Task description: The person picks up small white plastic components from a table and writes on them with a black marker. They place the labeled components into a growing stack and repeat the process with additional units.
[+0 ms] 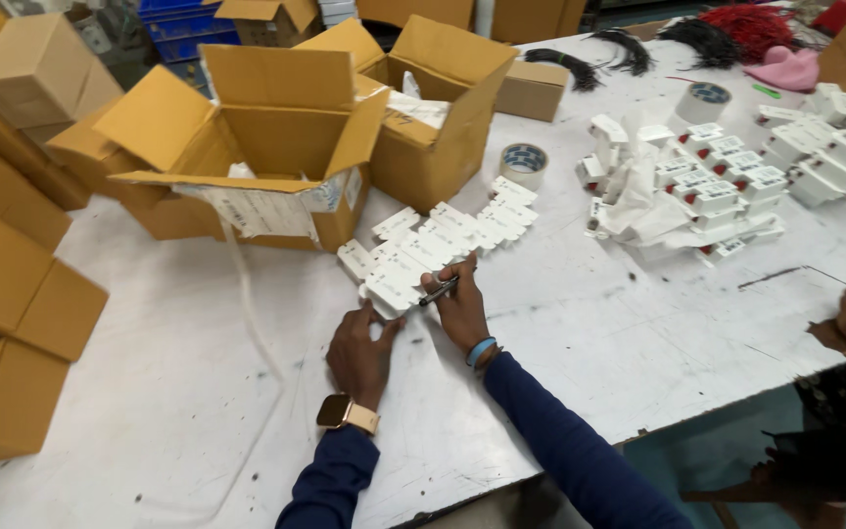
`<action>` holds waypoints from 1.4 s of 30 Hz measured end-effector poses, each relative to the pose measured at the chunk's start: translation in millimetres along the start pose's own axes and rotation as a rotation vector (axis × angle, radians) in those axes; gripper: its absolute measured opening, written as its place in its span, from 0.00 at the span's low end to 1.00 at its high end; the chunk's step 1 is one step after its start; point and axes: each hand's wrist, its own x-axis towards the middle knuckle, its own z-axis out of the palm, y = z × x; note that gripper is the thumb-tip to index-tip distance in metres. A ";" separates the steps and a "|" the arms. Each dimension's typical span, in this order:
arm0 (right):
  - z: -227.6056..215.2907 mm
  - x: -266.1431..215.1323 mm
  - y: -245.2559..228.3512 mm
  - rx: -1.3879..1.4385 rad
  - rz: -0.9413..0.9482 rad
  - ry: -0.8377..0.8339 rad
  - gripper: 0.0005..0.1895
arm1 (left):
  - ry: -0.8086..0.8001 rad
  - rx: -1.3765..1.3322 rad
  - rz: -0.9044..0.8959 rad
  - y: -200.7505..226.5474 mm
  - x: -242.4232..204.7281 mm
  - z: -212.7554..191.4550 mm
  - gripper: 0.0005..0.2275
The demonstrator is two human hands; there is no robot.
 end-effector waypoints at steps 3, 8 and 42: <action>-30.9 1.3 6.0 -0.006 0.054 0.042 0.30 | 0.016 -0.082 -0.033 -1.7 -0.5 -3.2 0.25; -139.5 37.3 16.2 -0.566 -0.285 0.326 0.17 | -0.020 -0.144 -0.251 -3.8 -8.1 -2.8 0.18; -365.8 205.1 -17.9 -1.336 -0.073 -0.327 0.23 | -0.069 -0.201 -0.140 -0.7 -2.8 -1.1 0.09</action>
